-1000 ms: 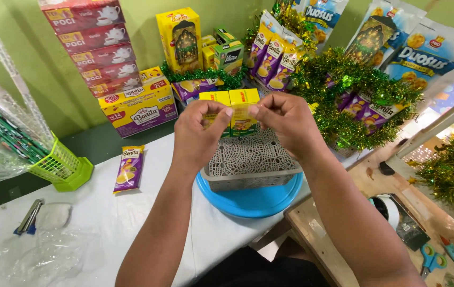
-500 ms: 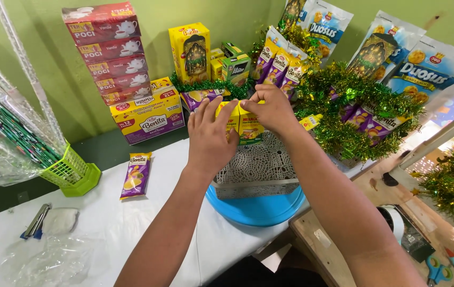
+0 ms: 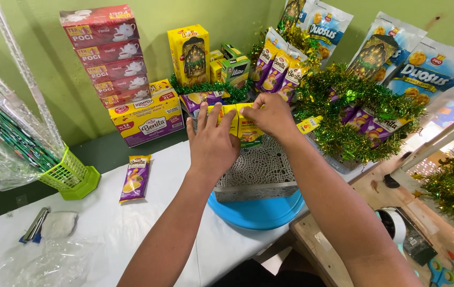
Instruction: The person arranges various packaged food items, including tea boxes and snack packets, into a grey plastic basket placed on a blue rotating tray. They use a tape dispenser to secure the items within the basket.
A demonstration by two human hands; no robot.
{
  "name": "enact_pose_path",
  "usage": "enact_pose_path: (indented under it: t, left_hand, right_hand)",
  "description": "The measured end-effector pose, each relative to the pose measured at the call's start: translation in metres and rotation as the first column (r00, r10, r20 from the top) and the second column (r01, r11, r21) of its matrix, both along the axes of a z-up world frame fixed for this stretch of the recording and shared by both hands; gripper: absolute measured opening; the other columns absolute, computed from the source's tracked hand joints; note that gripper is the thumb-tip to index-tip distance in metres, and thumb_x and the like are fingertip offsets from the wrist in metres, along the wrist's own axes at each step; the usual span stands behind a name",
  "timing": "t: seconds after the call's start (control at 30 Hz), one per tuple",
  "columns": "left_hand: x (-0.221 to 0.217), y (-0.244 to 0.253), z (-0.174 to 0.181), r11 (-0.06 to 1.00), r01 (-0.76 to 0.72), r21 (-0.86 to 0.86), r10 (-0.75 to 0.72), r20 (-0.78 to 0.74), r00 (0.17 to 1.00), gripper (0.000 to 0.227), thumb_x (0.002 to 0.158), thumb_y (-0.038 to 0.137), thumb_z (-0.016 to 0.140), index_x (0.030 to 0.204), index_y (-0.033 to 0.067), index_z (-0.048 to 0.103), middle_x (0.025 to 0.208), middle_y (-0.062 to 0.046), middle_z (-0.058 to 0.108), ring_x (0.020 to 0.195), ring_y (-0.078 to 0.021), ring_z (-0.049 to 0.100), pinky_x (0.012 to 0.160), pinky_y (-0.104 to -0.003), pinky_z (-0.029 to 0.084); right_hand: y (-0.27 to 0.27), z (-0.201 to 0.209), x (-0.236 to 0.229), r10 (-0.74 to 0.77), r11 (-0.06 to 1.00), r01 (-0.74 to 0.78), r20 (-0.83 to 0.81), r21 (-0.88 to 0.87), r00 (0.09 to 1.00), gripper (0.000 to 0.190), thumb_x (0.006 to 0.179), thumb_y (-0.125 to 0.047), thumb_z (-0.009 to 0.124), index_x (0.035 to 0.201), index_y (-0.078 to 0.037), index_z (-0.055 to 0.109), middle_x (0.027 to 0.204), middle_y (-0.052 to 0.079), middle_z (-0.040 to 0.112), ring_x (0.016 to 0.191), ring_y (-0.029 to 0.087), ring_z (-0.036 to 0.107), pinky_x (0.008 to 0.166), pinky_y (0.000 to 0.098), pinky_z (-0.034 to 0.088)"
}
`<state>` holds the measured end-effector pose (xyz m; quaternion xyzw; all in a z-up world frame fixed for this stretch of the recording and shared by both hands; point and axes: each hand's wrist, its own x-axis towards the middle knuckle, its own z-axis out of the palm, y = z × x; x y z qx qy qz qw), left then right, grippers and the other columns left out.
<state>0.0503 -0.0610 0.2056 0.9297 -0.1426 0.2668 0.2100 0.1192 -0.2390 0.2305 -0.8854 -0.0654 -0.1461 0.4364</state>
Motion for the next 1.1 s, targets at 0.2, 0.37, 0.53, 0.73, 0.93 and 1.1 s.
enact_pose_path:
  t: [0.2, 0.37, 0.53, 0.73, 0.93, 1.1]
  left_hand:
    - [0.008, -0.001, -0.010, 0.999, 0.005, -0.050, -0.006, -0.028, 1.000, 0.063, 0.083, 0.018, 0.061, 0.145, 0.0282, 0.057, 0.154, -0.010, 0.048, 0.150, -0.0433, 0.033, 0.111, -0.076, 0.029]
    - [0.008, 0.000, -0.008, 0.998, 0.000, -0.061, -0.004, -0.067, 0.998, 0.064, 0.083, 0.019, 0.065, 0.146, 0.0287, 0.056, 0.154, -0.010, 0.047, 0.150, -0.0434, 0.034, 0.111, -0.075, 0.032]
    - [0.008, 0.001, -0.015, 0.989, 0.056, -0.134, -0.061, -0.033, 0.998, 0.071, 0.080, 0.012, 0.065, 0.149, 0.0246, 0.055, 0.156, -0.014, 0.043, 0.145, -0.0489, 0.039, 0.107, -0.075, 0.038]
    - [-0.024, 0.004, 0.004, 0.862, 0.201, -0.466, -0.247, -0.040, 0.968, 0.085, 0.081, -0.006, 0.060, 0.160, 0.0170, 0.039, 0.168, -0.025, 0.018, 0.147, -0.0594, 0.028, 0.106, -0.065, 0.047]
    - [-0.019, 0.015, -0.032, 0.766, 0.259, -0.588, -0.287, 0.047, 0.957, 0.087, 0.085, -0.003, 0.054, 0.165, 0.0170, 0.025, 0.168, -0.027, 0.016, 0.148, -0.0570, 0.028, 0.113, -0.067, 0.039]
    - [-0.023, 0.029, -0.067, 0.501, 0.345, -0.794, -0.360, 0.171, 0.917, 0.070, 0.100, 0.013, 0.039, 0.166, 0.0165, 0.018, 0.167, -0.022, 0.025, 0.149, -0.0512, 0.030, 0.119, -0.072, 0.024]
  right_hand:
    - [-0.003, -0.008, -0.004, 0.056, 0.881, 0.050, -0.208, 0.471, 0.977, 0.038, 0.084, -0.017, 0.086, 0.103, -0.001, 0.057, 0.092, 0.011, 0.056, 0.080, 0.019, 0.067, 0.059, 0.0286, 0.059]
    - [-0.006, -0.017, 0.000, 0.146, 0.778, 0.061, -0.275, 0.626, 0.950, 0.041, 0.086, -0.003, 0.079, 0.110, -0.010, 0.046, 0.107, 0.007, 0.052, 0.103, 0.018, 0.056, 0.076, 0.0264, 0.048]
    - [-0.006, -0.012, -0.015, 0.194, 0.710, 0.010, -0.208, 0.704, 0.959, 0.030, 0.089, -0.001, 0.071, 0.112, -0.009, 0.054, 0.107, 0.007, 0.056, 0.105, 0.022, 0.055, 0.078, 0.0336, 0.048]
    - [-0.017, -0.018, -0.039, 0.238, 0.706, -0.046, -0.175, 0.707, 0.955, 0.053, 0.096, -0.020, 0.067, 0.145, -0.016, 0.045, 0.142, 0.017, 0.049, 0.122, 0.028, 0.051, 0.090, 0.0427, 0.044]
    - [-0.030, -0.032, -0.049, 0.302, 0.637, -0.019, -0.226, 0.771, 0.926, 0.061, 0.096, -0.023, 0.065, 0.150, -0.017, 0.039, 0.147, 0.018, 0.045, 0.133, 0.034, 0.044, 0.100, 0.0512, 0.041]
    - [-0.041, -0.031, -0.062, 0.310, 0.580, 0.023, -0.247, 0.814, 0.918, 0.058, 0.097, -0.017, 0.063, 0.149, -0.018, 0.038, 0.135, 0.011, 0.050, 0.127, 0.033, 0.054, 0.099, 0.0504, 0.046]
